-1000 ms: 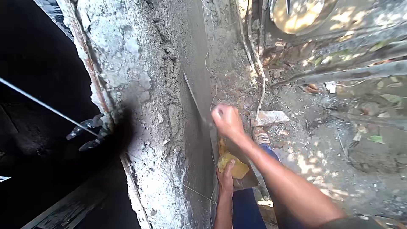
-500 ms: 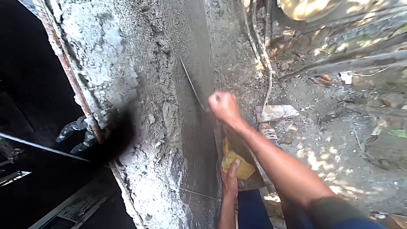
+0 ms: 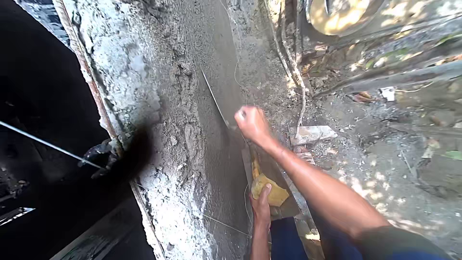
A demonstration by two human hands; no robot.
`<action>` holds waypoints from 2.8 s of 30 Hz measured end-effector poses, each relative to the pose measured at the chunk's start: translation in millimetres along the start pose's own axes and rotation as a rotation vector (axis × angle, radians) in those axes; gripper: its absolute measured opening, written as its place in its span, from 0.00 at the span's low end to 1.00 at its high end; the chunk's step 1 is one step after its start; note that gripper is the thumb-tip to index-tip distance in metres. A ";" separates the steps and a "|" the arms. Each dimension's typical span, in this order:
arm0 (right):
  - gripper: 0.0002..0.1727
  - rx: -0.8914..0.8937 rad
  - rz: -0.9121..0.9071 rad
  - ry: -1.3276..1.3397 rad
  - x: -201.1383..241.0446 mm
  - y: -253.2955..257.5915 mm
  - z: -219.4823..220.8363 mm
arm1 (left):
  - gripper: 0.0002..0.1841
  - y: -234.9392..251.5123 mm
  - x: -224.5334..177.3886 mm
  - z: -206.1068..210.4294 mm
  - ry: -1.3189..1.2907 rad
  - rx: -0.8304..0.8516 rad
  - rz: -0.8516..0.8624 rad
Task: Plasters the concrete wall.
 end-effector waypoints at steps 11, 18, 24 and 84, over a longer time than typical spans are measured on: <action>0.20 0.012 -0.009 -0.020 -7.7 -20.0 -2.3 | 0.35 -4.2 -1.4 -3.5 -0.015 -0.022 -0.020; 0.20 -0.045 0.010 -0.005 43.9 41.2 -11.1 | 0.35 -3.5 0.7 -6.2 0.001 -0.013 -0.016; 0.21 0.025 0.056 0.002 0.0 -31.1 9.3 | 0.32 0.9 -5.8 -1.1 -0.005 0.003 0.002; 0.21 -0.002 0.071 0.009 -38.1 0.5 30.3 | 0.34 6.8 26.2 0.9 0.078 -0.029 -0.031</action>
Point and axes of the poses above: each hand's wrist, its own y-axis towards the middle knuckle, its own z-axis out of the palm, x = y × z, the point moved 6 cm from there along y, towards the middle knuckle, and after that the axes turned 13 degrees about z, right-handed, at the moved point
